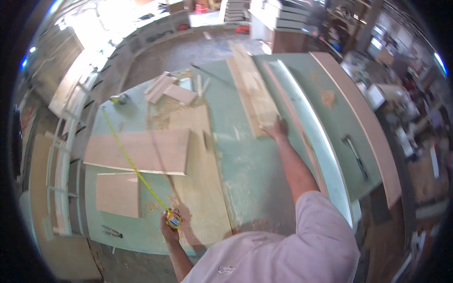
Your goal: The person measures, marks, and fits wooden boards together using a measuring tape, pencil, and hammer on a workbench and within a wooden frame structure.
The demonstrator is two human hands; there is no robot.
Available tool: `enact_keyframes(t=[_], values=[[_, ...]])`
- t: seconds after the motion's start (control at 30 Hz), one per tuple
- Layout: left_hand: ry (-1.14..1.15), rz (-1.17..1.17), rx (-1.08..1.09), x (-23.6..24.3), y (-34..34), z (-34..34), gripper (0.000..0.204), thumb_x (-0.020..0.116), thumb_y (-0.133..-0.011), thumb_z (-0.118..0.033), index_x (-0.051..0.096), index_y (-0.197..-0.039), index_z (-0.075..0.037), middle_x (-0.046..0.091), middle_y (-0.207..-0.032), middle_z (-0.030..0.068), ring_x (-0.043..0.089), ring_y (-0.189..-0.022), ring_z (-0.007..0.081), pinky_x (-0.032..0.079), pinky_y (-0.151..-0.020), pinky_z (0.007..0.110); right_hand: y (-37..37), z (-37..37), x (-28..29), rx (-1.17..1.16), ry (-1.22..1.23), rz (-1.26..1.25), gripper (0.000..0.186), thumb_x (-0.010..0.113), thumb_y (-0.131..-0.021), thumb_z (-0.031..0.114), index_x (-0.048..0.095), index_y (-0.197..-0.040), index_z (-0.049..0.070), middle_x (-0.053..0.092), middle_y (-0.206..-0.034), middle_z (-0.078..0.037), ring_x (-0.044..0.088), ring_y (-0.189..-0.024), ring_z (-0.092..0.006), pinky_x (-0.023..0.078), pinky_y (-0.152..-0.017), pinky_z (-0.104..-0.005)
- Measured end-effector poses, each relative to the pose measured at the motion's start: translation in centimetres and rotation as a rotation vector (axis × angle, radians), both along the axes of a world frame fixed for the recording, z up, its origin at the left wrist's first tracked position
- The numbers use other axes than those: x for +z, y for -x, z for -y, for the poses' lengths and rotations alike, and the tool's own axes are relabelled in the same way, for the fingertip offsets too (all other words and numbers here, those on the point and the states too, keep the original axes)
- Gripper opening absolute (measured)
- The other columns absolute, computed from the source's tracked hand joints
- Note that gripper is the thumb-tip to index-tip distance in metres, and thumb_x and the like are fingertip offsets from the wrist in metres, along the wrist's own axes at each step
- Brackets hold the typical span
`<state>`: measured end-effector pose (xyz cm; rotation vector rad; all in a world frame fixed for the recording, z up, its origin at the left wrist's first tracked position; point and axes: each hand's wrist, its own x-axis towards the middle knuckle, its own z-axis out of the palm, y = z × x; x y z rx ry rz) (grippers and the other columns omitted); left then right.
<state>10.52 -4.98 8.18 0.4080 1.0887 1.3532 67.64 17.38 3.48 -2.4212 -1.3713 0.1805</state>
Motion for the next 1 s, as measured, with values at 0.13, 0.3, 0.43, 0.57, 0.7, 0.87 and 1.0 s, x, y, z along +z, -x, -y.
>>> enact_keyframes(t=[0.13, 0.3, 0.43, 0.57, 0.7, 0.87, 1.0], values=[[0.002, -0.140, 0.085, 0.6, -0.9, 0.2, 0.028, 0.055, -0.093, -0.028, 0.056, -0.105, -0.003, 0.064, -0.090, 0.0117, 0.066, -0.076, 0.0216, 0.058, -0.063, 0.037, -0.6, -5.4, -1.0, -0.081, 0.240, 0.002, 0.129, 0.075, -0.060, 0.076, 0.021, -0.155, 0.008, 0.033, -0.155, -0.022, 0.032, -0.143, -0.0386, 0.028, -0.118, -0.0474], [0.161, -0.340, -0.046, 1.4, -3.1, -1.0, 0.035, 0.059, -0.090, -0.032, 0.055, -0.108, -0.003, 0.065, -0.087, 0.0122, 0.067, -0.073, 0.0228, 0.059, -0.064, 0.039, -2.5, -6.3, -2.4, -0.215, 0.153, -0.069, 0.120, 0.080, -0.062, 0.066, 0.027, -0.154, 0.010, 0.038, -0.149, -0.028, 0.039, -0.138, -0.0409, 0.033, -0.112, -0.0509], [0.175, -0.350, -0.042, 1.7, -4.9, -0.8, 0.034, 0.058, -0.092, -0.032, 0.054, -0.112, -0.004, 0.065, -0.088, 0.0123, 0.067, -0.075, 0.0221, 0.059, -0.063, 0.039, -2.6, -5.7, -1.3, -0.123, -0.029, 0.010, 0.104, 0.084, -0.060, 0.059, 0.045, -0.139, 0.005, 0.057, -0.128, -0.025, 0.053, -0.121, -0.0422, 0.042, -0.102, -0.0544], [0.158, -0.321, -0.087, 2.3, -7.3, -2.5, 0.030, 0.061, -0.091, -0.026, 0.055, -0.111, -0.004, 0.065, -0.087, 0.0114, 0.067, -0.075, 0.0217, 0.060, -0.062, 0.037, -7.3, -1.7, 3.9, -0.183, -0.217, 0.043, 0.093, 0.085, -0.058, 0.054, 0.052, -0.129, 0.003, 0.062, -0.119, -0.023, 0.059, -0.111, -0.0417, 0.046, -0.095, -0.0529], [0.163, -0.349, -0.163, 2.8, -8.4, -4.2, 0.028, 0.061, -0.092, -0.026, 0.056, -0.110, -0.006, 0.065, -0.086, 0.0109, 0.068, -0.075, 0.0211, 0.060, -0.062, 0.037, -14.9, 5.1, 4.5, -0.079, -0.523, 0.129, 0.090, 0.086, -0.055, 0.049, 0.053, -0.126, 0.005, 0.063, -0.114, -0.023, 0.060, -0.107, -0.0398, 0.046, -0.092, -0.0512], [0.162, -0.419, -0.177, 1.9, -7.0, -3.9, 0.035, 0.062, -0.091, -0.029, 0.056, -0.115, -0.004, 0.066, -0.089, 0.0126, 0.068, -0.076, 0.0204, 0.060, -0.062, 0.035, -21.4, 14.4, 5.1, -0.258, -0.354, 0.323, 0.085, 0.086, -0.055, 0.048, 0.054, -0.124, 0.007, 0.061, -0.120, -0.018, 0.056, -0.111, -0.0381, 0.043, -0.095, -0.0504], [0.148, -0.410, -0.183, 1.3, -6.0, -4.5, 0.027, 0.061, -0.092, -0.023, 0.059, -0.111, -0.005, 0.066, -0.088, 0.0112, 0.068, -0.076, 0.0201, 0.059, -0.062, 0.034, -27.1, 21.0, 4.4, -0.332, -0.280, 0.330, 0.083, 0.085, -0.058, 0.048, 0.054, -0.125, 0.011, 0.061, -0.121, -0.016, 0.056, -0.115, -0.0371, 0.041, -0.098, -0.0501]])
